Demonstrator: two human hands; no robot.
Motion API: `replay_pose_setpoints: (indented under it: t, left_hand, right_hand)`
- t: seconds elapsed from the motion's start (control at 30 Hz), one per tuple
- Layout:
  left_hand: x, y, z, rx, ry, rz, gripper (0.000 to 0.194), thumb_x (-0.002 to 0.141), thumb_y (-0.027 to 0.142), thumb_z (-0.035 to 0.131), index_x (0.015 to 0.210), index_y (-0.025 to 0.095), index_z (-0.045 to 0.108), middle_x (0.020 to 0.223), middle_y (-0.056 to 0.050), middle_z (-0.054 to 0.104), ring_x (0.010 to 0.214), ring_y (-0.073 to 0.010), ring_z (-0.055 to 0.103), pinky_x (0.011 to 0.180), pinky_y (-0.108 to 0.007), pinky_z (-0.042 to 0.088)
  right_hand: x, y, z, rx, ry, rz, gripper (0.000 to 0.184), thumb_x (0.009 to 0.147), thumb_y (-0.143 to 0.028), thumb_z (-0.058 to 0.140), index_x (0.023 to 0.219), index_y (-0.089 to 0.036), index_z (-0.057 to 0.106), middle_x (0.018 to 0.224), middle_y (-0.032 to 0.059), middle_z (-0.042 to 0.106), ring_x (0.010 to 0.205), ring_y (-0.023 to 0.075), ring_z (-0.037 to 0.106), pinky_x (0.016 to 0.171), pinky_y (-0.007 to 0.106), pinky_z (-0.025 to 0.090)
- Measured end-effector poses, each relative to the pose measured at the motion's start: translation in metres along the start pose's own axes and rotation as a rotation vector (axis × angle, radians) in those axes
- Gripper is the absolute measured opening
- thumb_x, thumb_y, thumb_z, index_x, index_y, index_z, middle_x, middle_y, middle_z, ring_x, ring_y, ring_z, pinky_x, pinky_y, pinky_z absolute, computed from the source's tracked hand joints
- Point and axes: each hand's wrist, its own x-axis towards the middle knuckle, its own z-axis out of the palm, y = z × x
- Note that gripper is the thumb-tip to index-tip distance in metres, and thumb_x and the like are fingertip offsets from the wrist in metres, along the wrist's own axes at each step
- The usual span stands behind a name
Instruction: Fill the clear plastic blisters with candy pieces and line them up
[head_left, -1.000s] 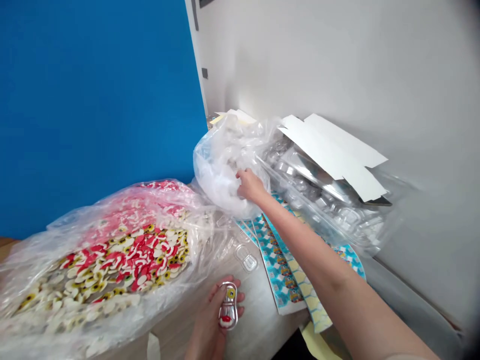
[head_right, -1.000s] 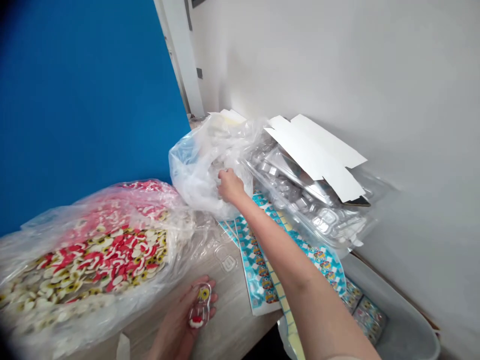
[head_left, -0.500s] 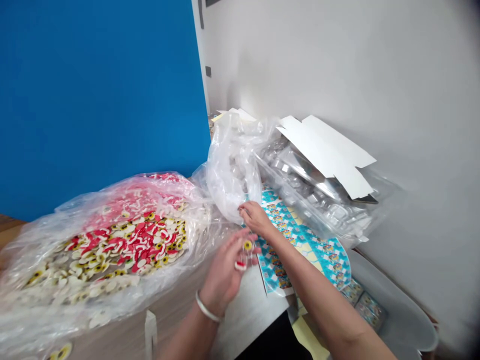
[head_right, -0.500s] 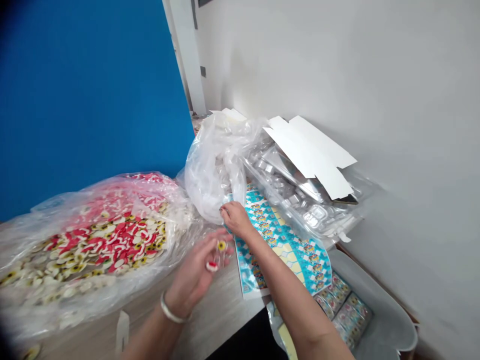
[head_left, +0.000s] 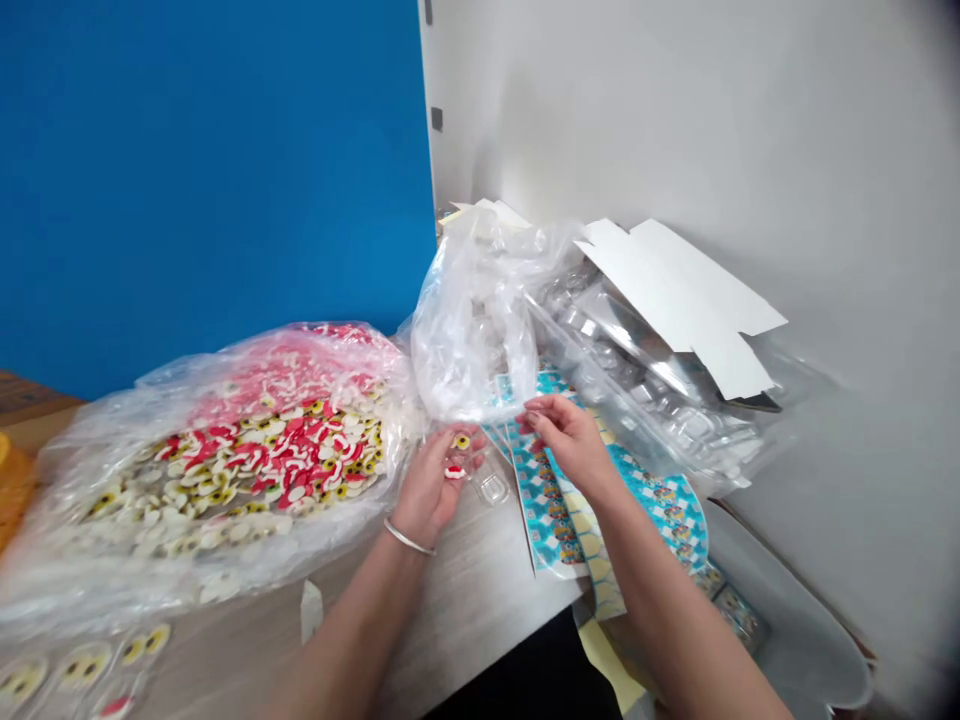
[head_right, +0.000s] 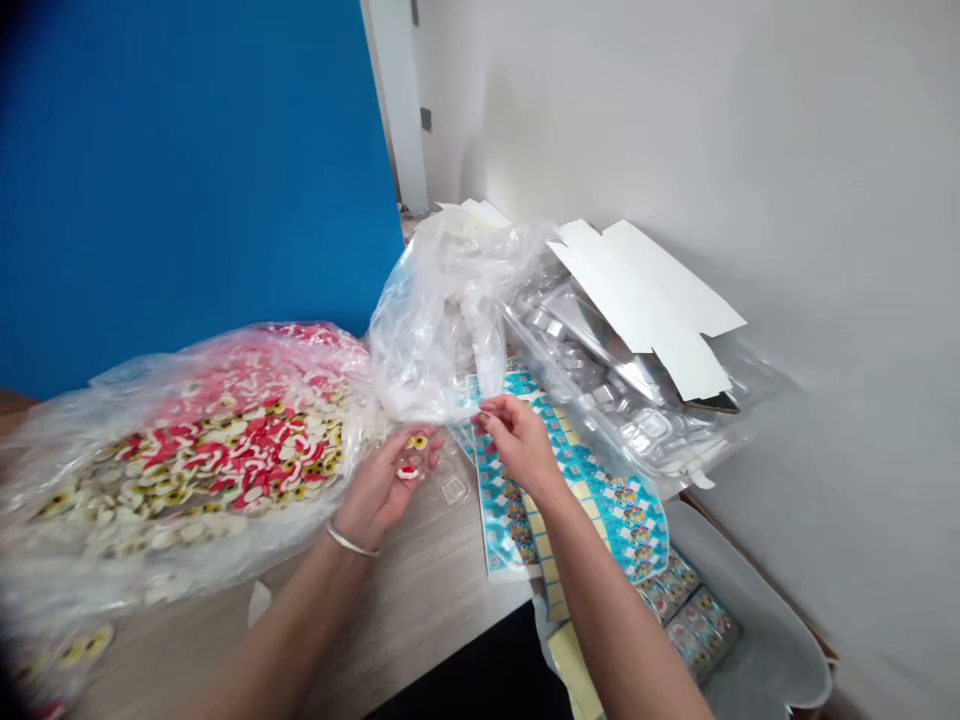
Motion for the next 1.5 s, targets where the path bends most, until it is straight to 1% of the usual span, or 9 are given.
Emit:
replay_pose_setpoints:
  t: [0.2, 0.43, 0.67, 0.83, 0.97, 1.13, 1.3, 1.4, 1.5]
  left_hand:
    - [-0.045, -0.025, -0.025, -0.017, -0.097, -0.135, 0.030, 0.092, 0.038, 0.057, 0.092, 0.011, 0.070, 0.085, -0.011, 0.073, 0.074, -0.0210, 0.069, 0.065, -0.031, 0.054]
    - [-0.086, -0.037, -0.049, -0.080, -0.131, -0.109, 0.036, 0.088, 0.046, 0.061, 0.092, 0.012, 0.071, 0.095, -0.013, 0.074, 0.096, -0.0268, 0.068, 0.080, -0.035, 0.053]
    - [-0.122, -0.014, -0.074, 0.082, -0.202, -0.044, 0.023, 0.077, 0.023, 0.071, 0.099, 0.016, 0.070, 0.093, -0.007, 0.071, 0.080, -0.0191, 0.065, 0.065, -0.027, 0.051]
    - [-0.143, 0.000, -0.110, 0.236, -0.086, -0.027, 0.028, 0.075, 0.030, 0.076, 0.099, 0.017, 0.070, 0.105, -0.010, 0.071, 0.087, -0.0208, 0.066, 0.070, -0.031, 0.053]
    - [-0.159, 0.000, -0.158, 0.389, 0.064, 0.157, 0.037, 0.077, 0.033, 0.075, 0.109, 0.016, 0.065, 0.095, -0.008, 0.072, 0.084, -0.0204, 0.067, 0.077, -0.034, 0.053]
    - [-0.188, 0.006, -0.223, 1.139, 0.560, 0.669, 0.040, 0.085, 0.028, 0.067, 0.123, 0.020, 0.056, 0.113, -0.012, 0.067, 0.104, -0.0261, 0.065, 0.092, -0.043, 0.050]
    - [-0.203, 0.027, -0.269, 1.802, 0.612, 0.869, 0.019, 0.094, 0.023, 0.056, 0.111, 0.022, 0.064, 0.116, -0.010, 0.070, 0.107, -0.0285, 0.061, 0.094, -0.045, 0.046]
    - [-0.194, 0.040, -0.289, 1.899, 0.616, 0.890, 0.018, 0.095, 0.023, 0.052, 0.107, 0.019, 0.065, 0.107, -0.011, 0.071, 0.097, -0.0281, 0.062, 0.090, -0.044, 0.047]
    - [-0.180, 0.050, -0.297, 1.930, 0.623, 0.912, 0.018, 0.094, 0.028, 0.052, 0.101, 0.018, 0.066, 0.102, -0.012, 0.071, 0.094, -0.0294, 0.062, 0.090, -0.046, 0.047]
  right_hand:
    - [-0.063, -0.027, 0.030, 0.121, -0.430, 0.156, 0.026, 0.086, -0.039, 0.063, 0.104, -0.023, 0.073, 0.070, -0.0022, 0.065, 0.054, 0.0117, 0.059, 0.047, 0.024, 0.051]
    - [-0.106, -0.010, 0.083, -0.060, -0.164, 0.088, 0.017, 0.091, -0.034, 0.059, 0.099, -0.022, 0.068, 0.080, 0.0008, 0.070, 0.069, 0.0164, 0.066, 0.058, 0.027, 0.054]
    - [-0.122, -0.015, 0.111, -0.342, -0.061, -0.204, 0.012, 0.090, -0.030, 0.062, 0.094, -0.022, 0.070, 0.087, 0.0035, 0.065, 0.077, 0.0174, 0.061, 0.073, 0.030, 0.051]
    - [-0.128, -0.008, 0.138, -0.127, -0.223, -0.013, 0.015, 0.085, -0.032, 0.066, 0.094, -0.021, 0.068, 0.082, 0.0019, 0.066, 0.070, 0.0164, 0.061, 0.067, 0.029, 0.052]
    - [-0.137, 0.003, 0.184, 0.059, -0.426, 0.152, 0.018, 0.085, -0.034, 0.063, 0.095, -0.019, 0.066, 0.076, 0.0003, 0.068, 0.066, 0.0162, 0.063, 0.061, 0.027, 0.051]
    - [-0.137, 0.006, 0.270, -0.211, -0.535, -0.068, 0.009, 0.089, -0.020, 0.057, 0.093, -0.018, 0.065, 0.079, 0.0010, 0.070, 0.071, 0.0144, 0.065, 0.067, 0.025, 0.050]
    - [-0.128, -0.014, 0.344, -0.451, -0.588, -0.298, 0.009, 0.093, -0.017, 0.058, 0.092, -0.015, 0.066, 0.088, 0.0060, 0.071, 0.082, 0.0182, 0.064, 0.075, 0.029, 0.048]
    - [-0.131, -0.026, 0.354, -0.569, -0.593, -0.396, 0.012, 0.094, -0.022, 0.059, 0.090, -0.015, 0.067, 0.091, 0.0091, 0.071, 0.086, 0.0219, 0.064, 0.074, 0.031, 0.048]
    - [-0.136, -0.033, 0.325, -0.660, -0.558, -0.485, 0.015, 0.097, -0.029, 0.055, 0.097, -0.018, 0.066, 0.096, 0.0069, 0.071, 0.088, 0.0215, 0.063, 0.074, 0.031, 0.047]
